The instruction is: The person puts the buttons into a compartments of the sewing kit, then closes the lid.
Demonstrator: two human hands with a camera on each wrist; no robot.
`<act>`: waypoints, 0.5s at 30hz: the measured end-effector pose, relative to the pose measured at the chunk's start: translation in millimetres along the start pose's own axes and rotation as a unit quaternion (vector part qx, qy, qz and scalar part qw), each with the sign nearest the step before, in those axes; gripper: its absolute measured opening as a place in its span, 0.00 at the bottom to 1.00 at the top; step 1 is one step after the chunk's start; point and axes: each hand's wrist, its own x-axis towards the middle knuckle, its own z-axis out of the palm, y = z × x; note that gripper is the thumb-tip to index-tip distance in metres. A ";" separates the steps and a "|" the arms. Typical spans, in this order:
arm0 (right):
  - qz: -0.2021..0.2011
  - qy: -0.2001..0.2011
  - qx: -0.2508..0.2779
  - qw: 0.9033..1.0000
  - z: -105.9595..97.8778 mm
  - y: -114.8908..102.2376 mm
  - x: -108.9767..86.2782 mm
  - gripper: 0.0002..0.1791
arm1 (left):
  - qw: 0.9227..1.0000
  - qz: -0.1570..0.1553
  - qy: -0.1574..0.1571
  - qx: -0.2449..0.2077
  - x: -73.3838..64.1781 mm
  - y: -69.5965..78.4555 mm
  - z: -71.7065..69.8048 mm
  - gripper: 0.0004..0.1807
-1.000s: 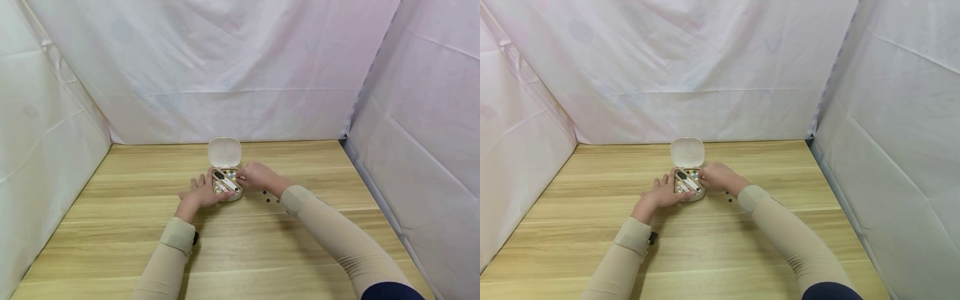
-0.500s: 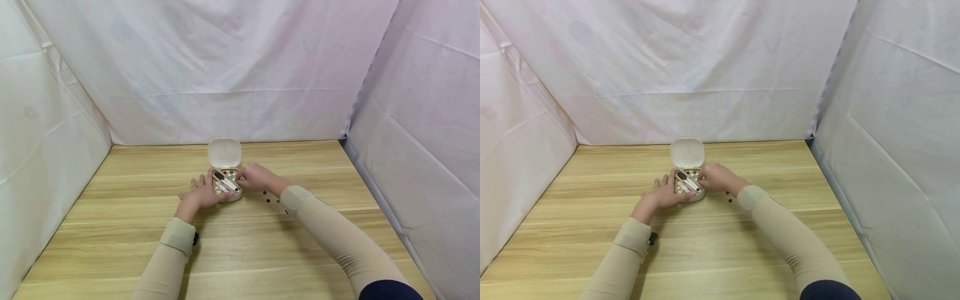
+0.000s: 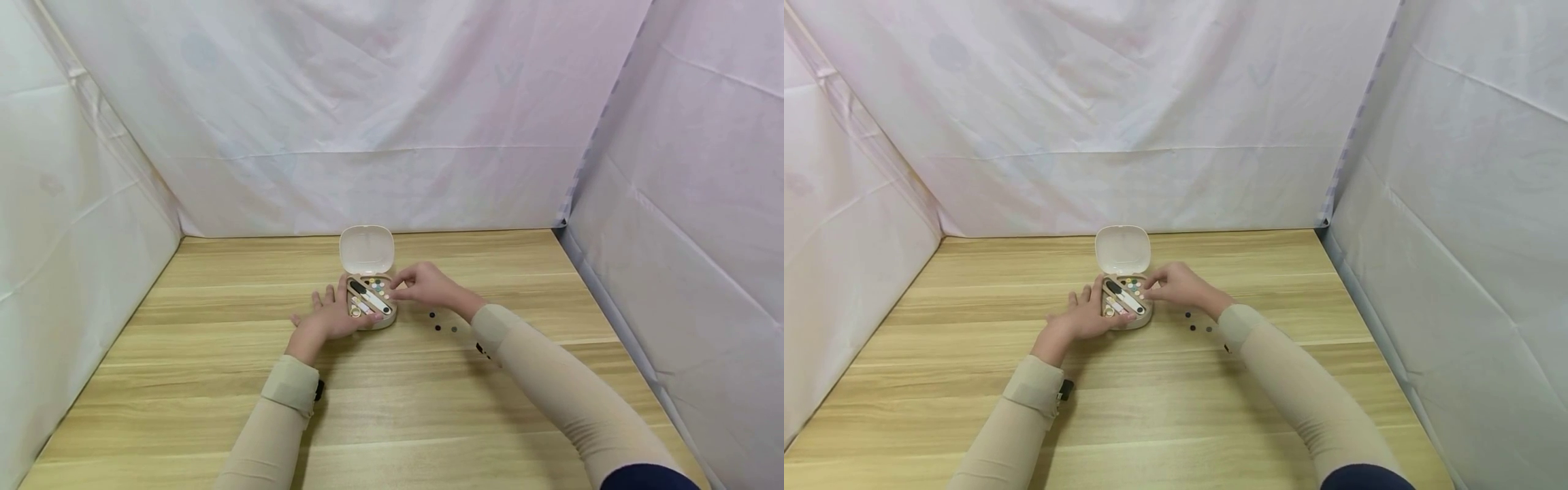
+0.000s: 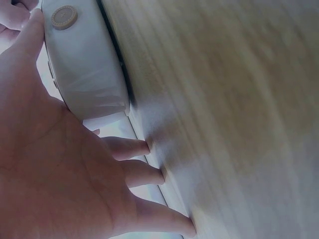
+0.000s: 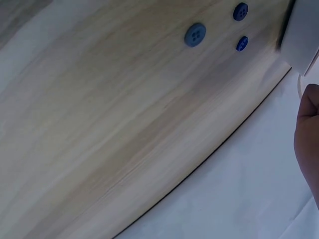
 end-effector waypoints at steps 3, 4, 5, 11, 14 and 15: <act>0.014 0.013 0.025 1.000 -5.9 3.8 -6.3 0.12 | 1.000 -0.001 -0.001 -0.001 0.5 -0.4 0.1 0.75; 0.021 0.016 0.033 0.999 -8.1 5.5 -8.8 0.12 | 1.000 -0.002 -0.001 -0.002 0.6 -0.5 0.0 0.75; 0.028 0.020 0.040 0.999 -10.3 7.5 -11.4 0.12 | 1.000 -0.002 -0.001 -0.004 0.6 -0.4 -0.1 0.75; 0.062 0.027 0.077 0.995 -24.2 22.6 -32.4 0.16 | 1.000 -0.004 -0.002 -0.007 0.4 -0.1 -0.1 0.75; 0.070 0.023 0.093 0.993 -29.9 31.1 -46.6 0.18 | 1.000 -0.003 -0.002 -0.008 0.3 -0.4 0.3 0.74; 0.071 0.021 0.098 0.992 -31.3 34.1 -51.3 0.18 | 1.000 -0.004 -0.002 -0.007 0.3 -0.9 0.5 0.75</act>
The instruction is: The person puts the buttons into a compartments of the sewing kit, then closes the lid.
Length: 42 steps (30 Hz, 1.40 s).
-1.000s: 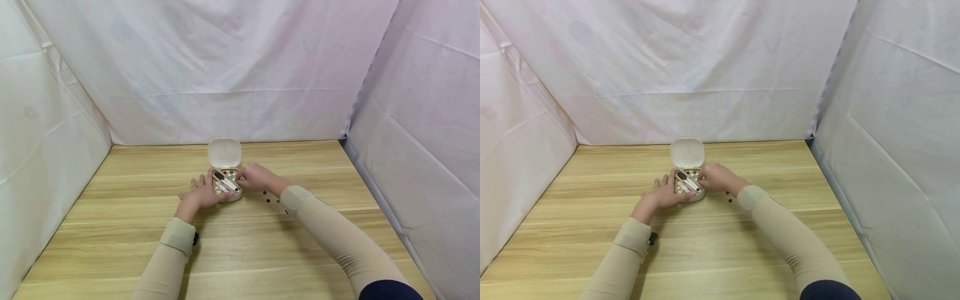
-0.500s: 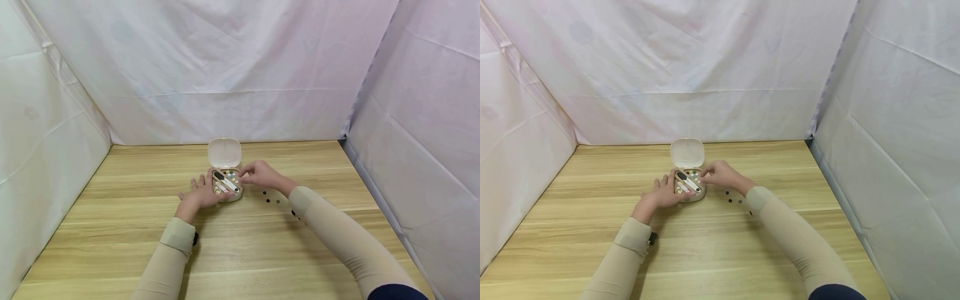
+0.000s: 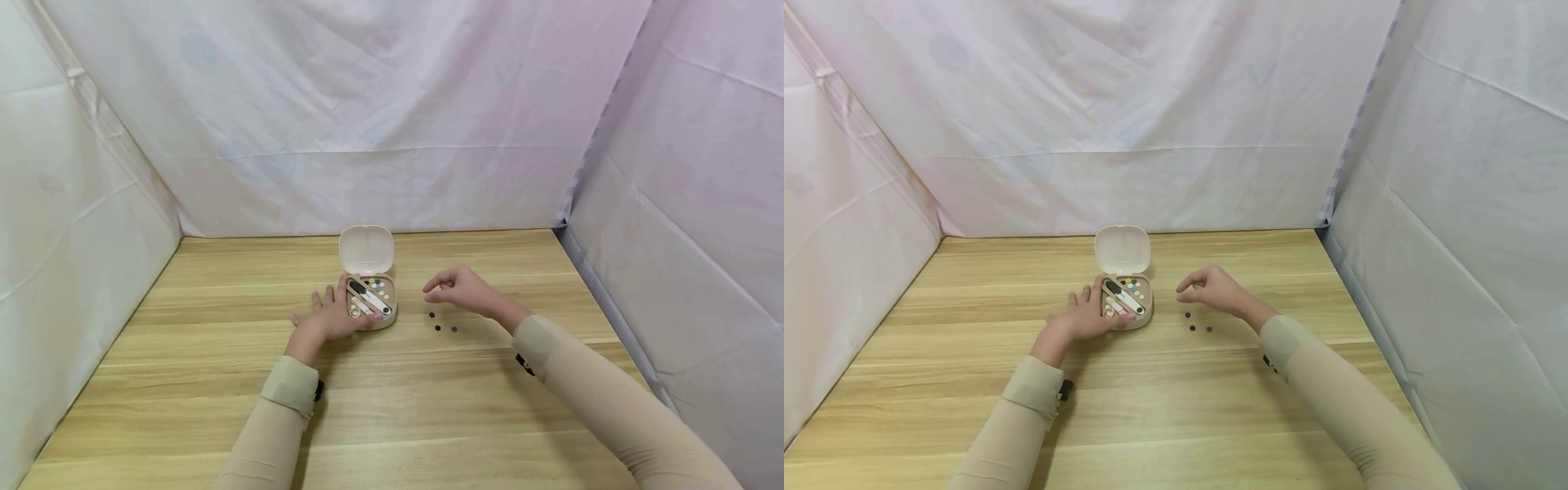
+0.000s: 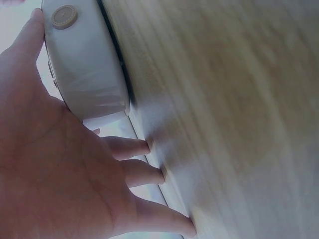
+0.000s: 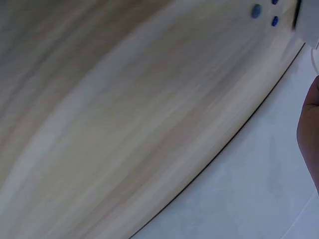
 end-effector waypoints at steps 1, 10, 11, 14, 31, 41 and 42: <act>0.002 -0.001 0.002 1.000 -2.0 4.1 -4.4 0.19 | 1.000 0.000 0.000 0.000 0.2 0.0 0.4 0.75; 0.045 -0.016 0.004 0.999 -8.4 41.2 -31.2 0.14 | 1.000 0.001 0.001 -0.003 0.0 -1.6 0.2 0.75; 0.050 -0.019 0.003 0.999 -8.3 43.4 -33.9 0.14 | 1.000 0.002 0.001 -0.004 -0.1 -1.4 0.2 0.75; 0.058 -0.029 -0.002 0.998 -7.5 51.1 -39.5 0.13 | 1.000 0.006 0.003 -0.007 -0.7 -0.4 0.1 0.74; 0.063 -0.086 0.027 0.994 -2.8 70.5 -38.2 0.11 | 1.000 -0.005 0.000 -0.005 -3.6 1.1 -2.2 0.74; 0.057 -0.072 0.000 0.996 -1.8 77.4 -38.6 0.10 | 1.000 0.002 0.003 -0.004 -1.9 0.7 1.0 0.75; 0.059 -0.070 0.002 0.996 -2.0 78.1 -39.0 0.09 | 1.000 0.003 0.004 -0.003 -1.8 1.0 1.5 0.75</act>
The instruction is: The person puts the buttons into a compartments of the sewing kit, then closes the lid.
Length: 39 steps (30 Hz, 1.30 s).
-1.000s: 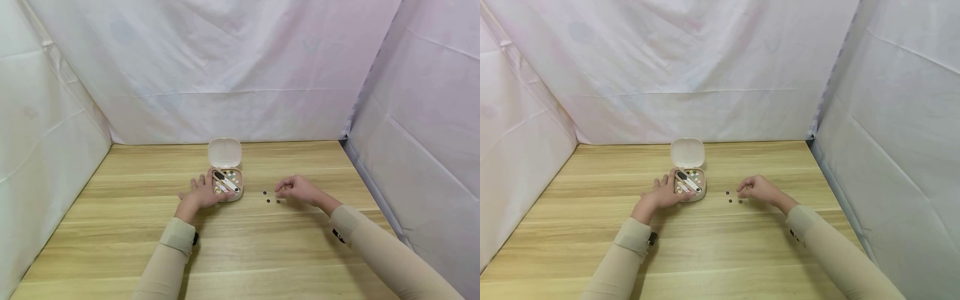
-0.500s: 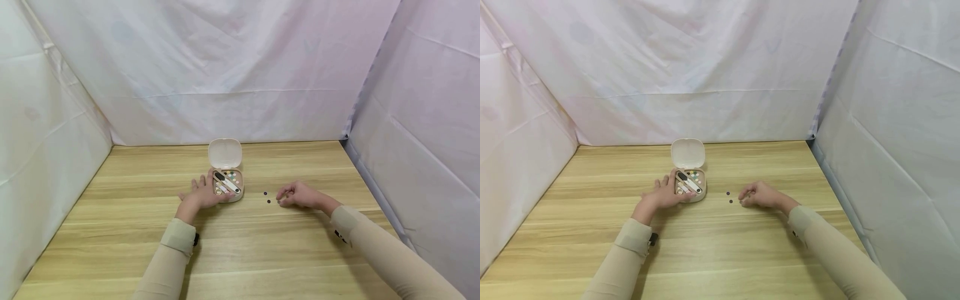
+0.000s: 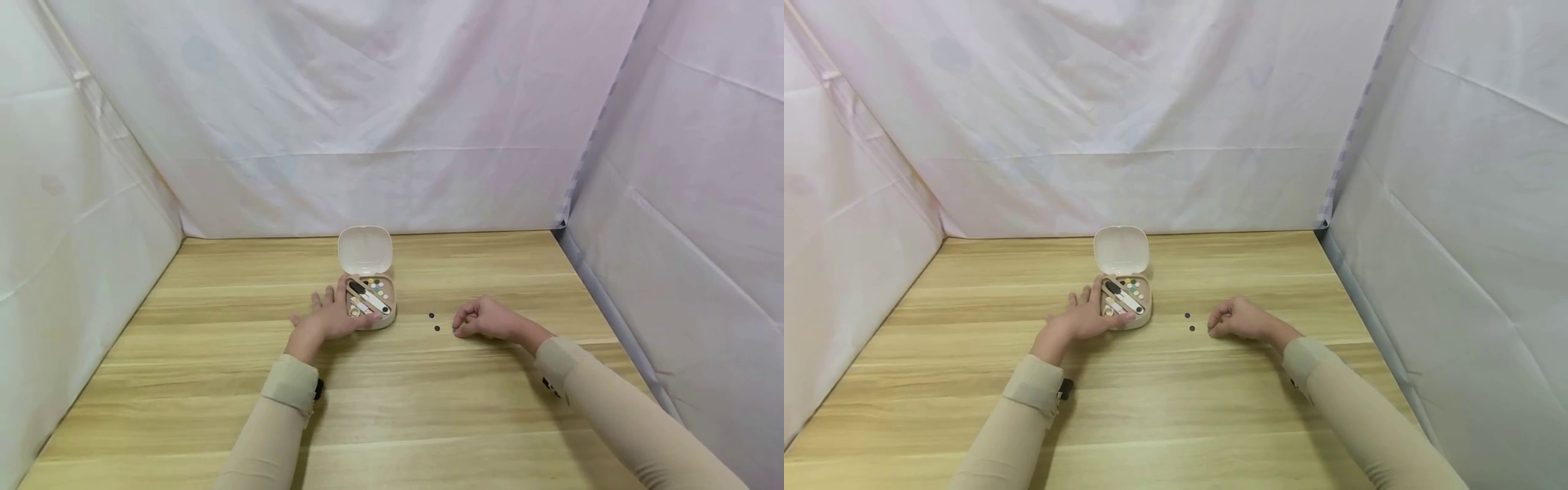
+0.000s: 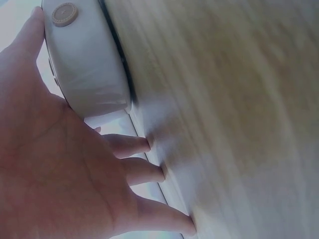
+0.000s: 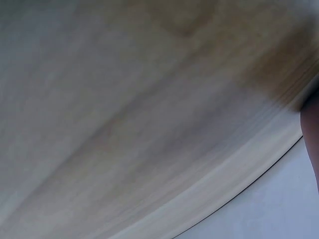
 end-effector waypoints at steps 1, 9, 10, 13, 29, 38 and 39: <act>0.001 0.001 0.002 1.000 -0.1 0.2 0.0 0.10 | 1.000 0.001 0.001 0.001 0.3 0.0 0.1 0.75; 0.005 0.000 0.005 1.000 -1.3 1.9 1.0 0.07 | 1.000 0.001 0.000 0.005 -0.1 1.2 -0.9 0.75; 0.005 0.000 0.005 1.000 -1.3 2.4 0.7 0.06 | 1.000 0.001 0.000 0.005 0.1 1.1 -0.6 0.75; 0.004 0.000 0.006 1.000 -1.3 2.6 -0.4 0.06 | 1.000 0.001 0.000 0.005 0.6 0.8 -0.1 0.74; -0.009 0.016 0.112 0.994 -6.5 -23.6 7.0 0.11 | 1.000 -0.001 -0.002 -0.002 -1.9 1.1 -2.6 0.74; -0.028 0.024 0.166 0.986 -11.5 -64.5 26.5 0.18 | 1.000 -0.005 -0.002 0.002 -2.1 2.5 -4.0 0.74; -0.027 0.030 0.161 0.986 -10.3 -67.1 29.4 0.17 | 1.000 -0.005 -0.004 0.002 -2.0 3.1 -4.1 0.74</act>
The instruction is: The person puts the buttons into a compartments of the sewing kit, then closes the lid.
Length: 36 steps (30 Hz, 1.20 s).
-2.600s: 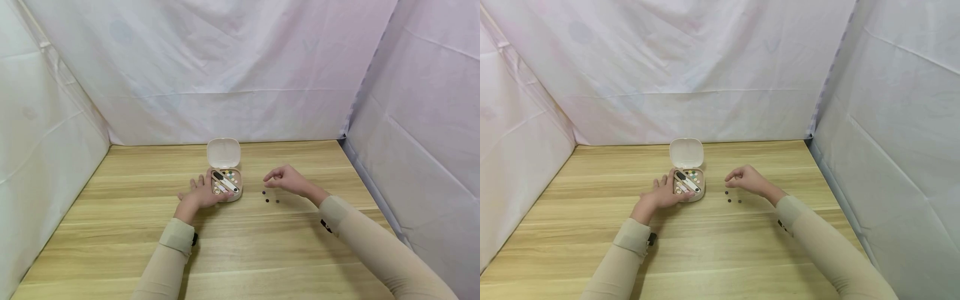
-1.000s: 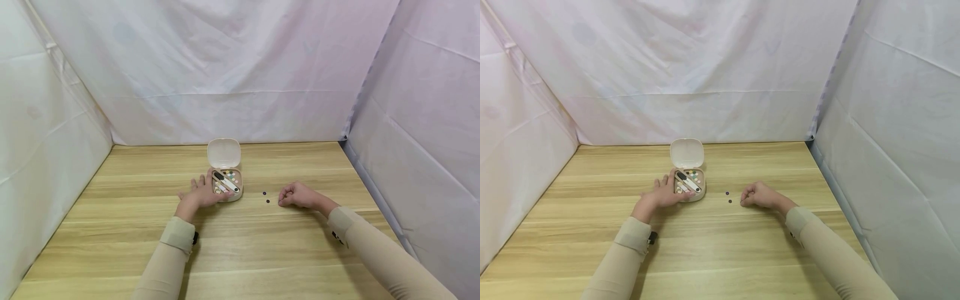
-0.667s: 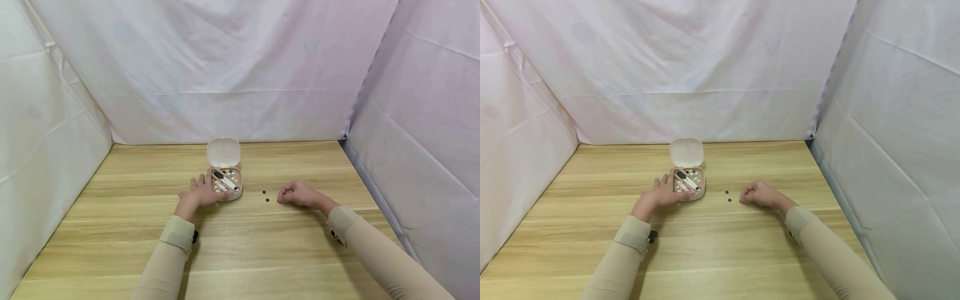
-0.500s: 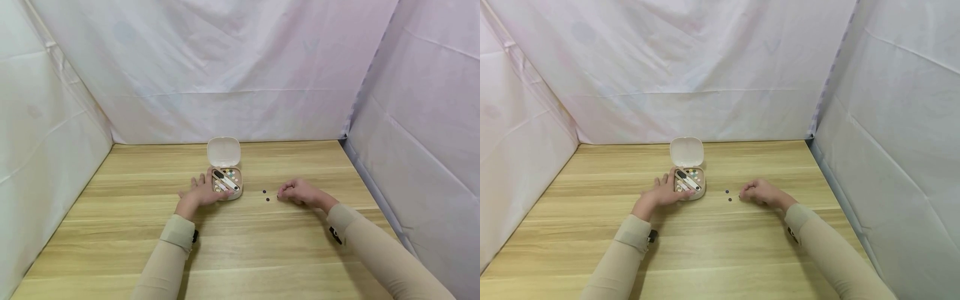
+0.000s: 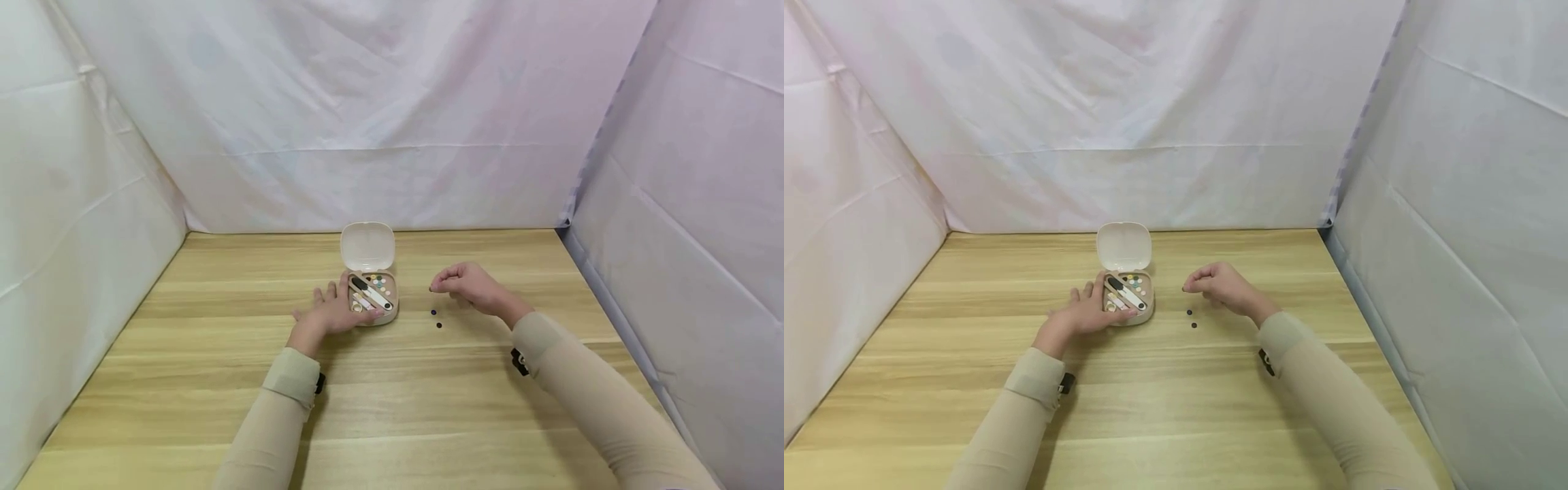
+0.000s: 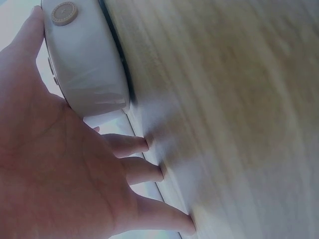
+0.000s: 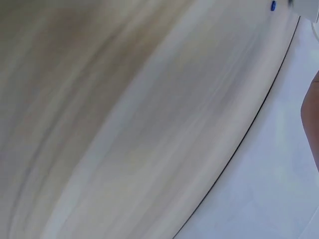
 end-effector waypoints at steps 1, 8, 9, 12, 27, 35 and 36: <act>-0.001 0.005 -0.006 1.000 2.7 -1.7 3.5 0.15 | 1.000 -0.001 -0.001 0.000 0.4 0.3 0.2 0.74; 0.001 0.003 -0.025 1.000 25.2 -3.3 28.0 0.12 | 1.000 -0.005 0.001 0.004 -0.8 1.3 2.8 0.74; 0.002 0.001 -0.027 1.000 28.1 -3.0 30.4 0.11 | 1.000 -0.005 0.000 0.005 -0.9 1.4 3.8 0.74; 0.000 -0.001 -0.041 0.999 35.8 -3.4 36.6 0.10 | 1.000 -0.006 -0.001 0.005 -1.2 1.1 6.4 0.74; -0.003 -0.031 -0.090 0.995 51.3 -15.9 43.9 0.08 | 1.000 -0.002 0.001 -0.008 -4.2 5.4 9.7 0.75; 0.002 0.002 -0.101 0.995 55.8 -21.2 53.8 0.07 | 1.000 -0.010 0.000 -0.006 -4.9 4.5 9.0 0.74; 0.005 0.007 -0.102 0.995 56.8 -21.7 55.4 0.07 | 1.000 -0.010 -0.001 -0.007 -4.8 4.7 8.7 0.74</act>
